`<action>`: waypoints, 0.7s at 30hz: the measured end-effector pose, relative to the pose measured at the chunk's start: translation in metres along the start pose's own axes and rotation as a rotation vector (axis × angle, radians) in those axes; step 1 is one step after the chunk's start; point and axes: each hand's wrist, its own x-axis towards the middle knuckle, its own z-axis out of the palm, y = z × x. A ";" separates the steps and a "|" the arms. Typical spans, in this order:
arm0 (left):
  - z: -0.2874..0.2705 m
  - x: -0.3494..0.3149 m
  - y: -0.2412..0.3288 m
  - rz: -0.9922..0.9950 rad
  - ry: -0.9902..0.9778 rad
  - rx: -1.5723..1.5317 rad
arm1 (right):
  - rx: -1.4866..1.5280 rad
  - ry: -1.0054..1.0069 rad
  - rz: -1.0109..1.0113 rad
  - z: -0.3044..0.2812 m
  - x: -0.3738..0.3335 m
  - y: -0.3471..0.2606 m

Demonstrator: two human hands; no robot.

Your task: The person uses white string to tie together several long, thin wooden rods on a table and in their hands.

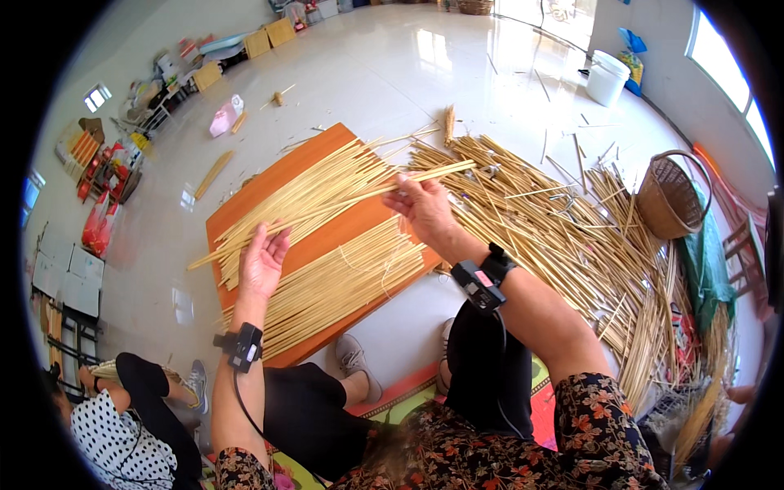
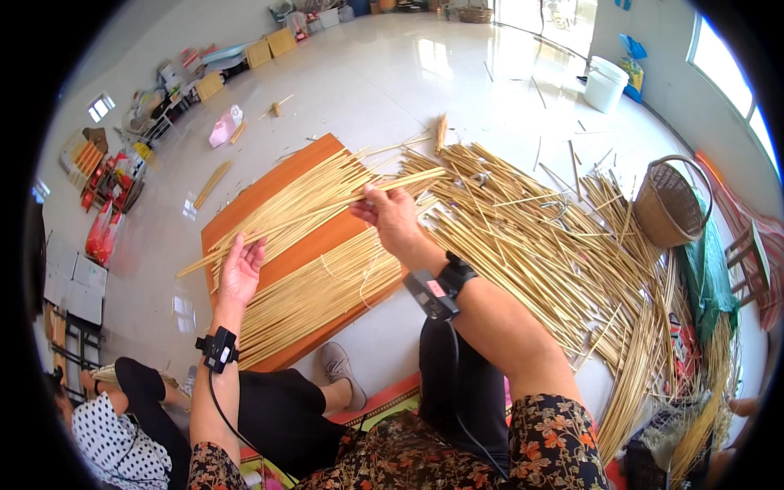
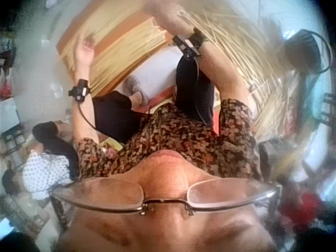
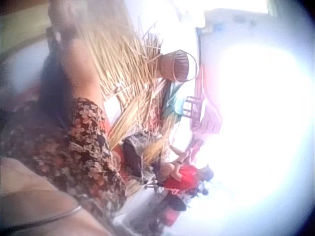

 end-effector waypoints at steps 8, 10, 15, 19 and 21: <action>0.014 0.004 -0.002 -0.003 -0.021 0.058 | 0.032 -0.015 0.023 0.001 -0.002 -0.003; 0.015 0.006 -0.004 -0.013 -0.023 0.046 | 0.036 -0.024 0.027 -0.001 -0.002 -0.005; 0.023 0.011 -0.004 -0.026 0.017 0.029 | 0.070 0.000 0.024 -0.001 0.001 -0.005; 0.031 0.009 -0.004 -0.030 0.026 0.024 | 0.090 -0.017 0.058 0.009 -0.002 -0.004; 0.036 0.001 0.000 -0.010 0.027 0.039 | 0.099 -0.042 0.077 0.019 -0.004 0.002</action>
